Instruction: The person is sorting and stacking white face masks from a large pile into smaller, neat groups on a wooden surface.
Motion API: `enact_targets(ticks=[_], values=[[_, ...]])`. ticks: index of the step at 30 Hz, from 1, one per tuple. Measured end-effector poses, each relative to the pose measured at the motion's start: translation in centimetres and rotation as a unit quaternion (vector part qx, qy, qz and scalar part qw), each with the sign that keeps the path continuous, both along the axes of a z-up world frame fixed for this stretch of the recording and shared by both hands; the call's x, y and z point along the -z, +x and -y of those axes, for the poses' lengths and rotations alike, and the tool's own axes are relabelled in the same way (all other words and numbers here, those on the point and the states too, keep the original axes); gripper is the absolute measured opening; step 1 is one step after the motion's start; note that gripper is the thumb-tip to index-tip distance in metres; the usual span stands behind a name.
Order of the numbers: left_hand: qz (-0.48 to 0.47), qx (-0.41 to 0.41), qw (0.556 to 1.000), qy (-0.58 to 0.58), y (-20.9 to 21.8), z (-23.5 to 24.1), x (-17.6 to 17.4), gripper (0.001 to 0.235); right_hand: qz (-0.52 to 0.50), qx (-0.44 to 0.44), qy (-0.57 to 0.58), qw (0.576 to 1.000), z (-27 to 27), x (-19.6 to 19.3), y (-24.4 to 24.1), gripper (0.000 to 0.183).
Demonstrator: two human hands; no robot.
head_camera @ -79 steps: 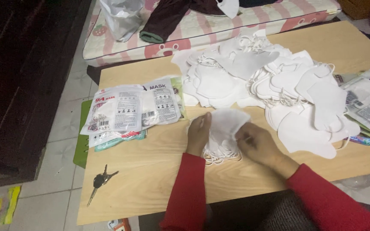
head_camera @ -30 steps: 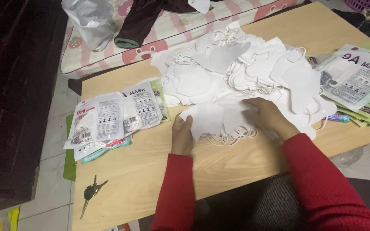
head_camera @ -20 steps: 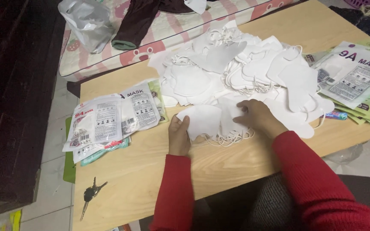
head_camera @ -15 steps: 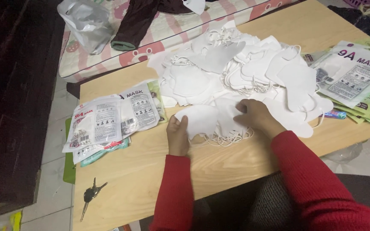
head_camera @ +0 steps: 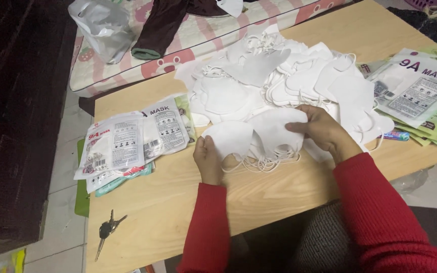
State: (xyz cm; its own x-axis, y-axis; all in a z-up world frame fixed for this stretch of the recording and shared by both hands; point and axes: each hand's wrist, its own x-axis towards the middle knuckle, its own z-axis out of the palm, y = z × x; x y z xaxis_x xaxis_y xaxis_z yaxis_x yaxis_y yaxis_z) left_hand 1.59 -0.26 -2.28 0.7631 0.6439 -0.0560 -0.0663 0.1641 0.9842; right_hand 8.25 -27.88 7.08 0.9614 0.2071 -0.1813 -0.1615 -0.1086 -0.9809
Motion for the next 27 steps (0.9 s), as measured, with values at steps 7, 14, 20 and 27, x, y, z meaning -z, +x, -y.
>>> enact_targets(ticks=[7, 14, 20, 27], values=[[-0.017, -0.011, 1.0, 0.013, -0.9, 0.6, -1.5, 0.022, 0.03, 0.026, -0.001, 0.999, -1.7, -0.4, -0.4, 0.029], [-0.006, 0.033, 0.999, -0.026, -0.9, 0.9, -1.7, 0.024, -0.025, 0.01, 0.168, 0.985, -3.3, -1.2, -1.7, 0.034], [0.018, 0.132, 0.986, -0.101, -0.8, 1.5, -1.3, 0.032, -0.071, -0.028, 0.107, 0.991, -6.3, 0.6, -3.2, 0.031], [-0.002, 0.126, 0.99, -0.064, -1.0, 1.5, -0.9, 0.028, -0.101, -0.021, 0.062, 0.993, -8.3, 0.9, -3.9, 0.032]])
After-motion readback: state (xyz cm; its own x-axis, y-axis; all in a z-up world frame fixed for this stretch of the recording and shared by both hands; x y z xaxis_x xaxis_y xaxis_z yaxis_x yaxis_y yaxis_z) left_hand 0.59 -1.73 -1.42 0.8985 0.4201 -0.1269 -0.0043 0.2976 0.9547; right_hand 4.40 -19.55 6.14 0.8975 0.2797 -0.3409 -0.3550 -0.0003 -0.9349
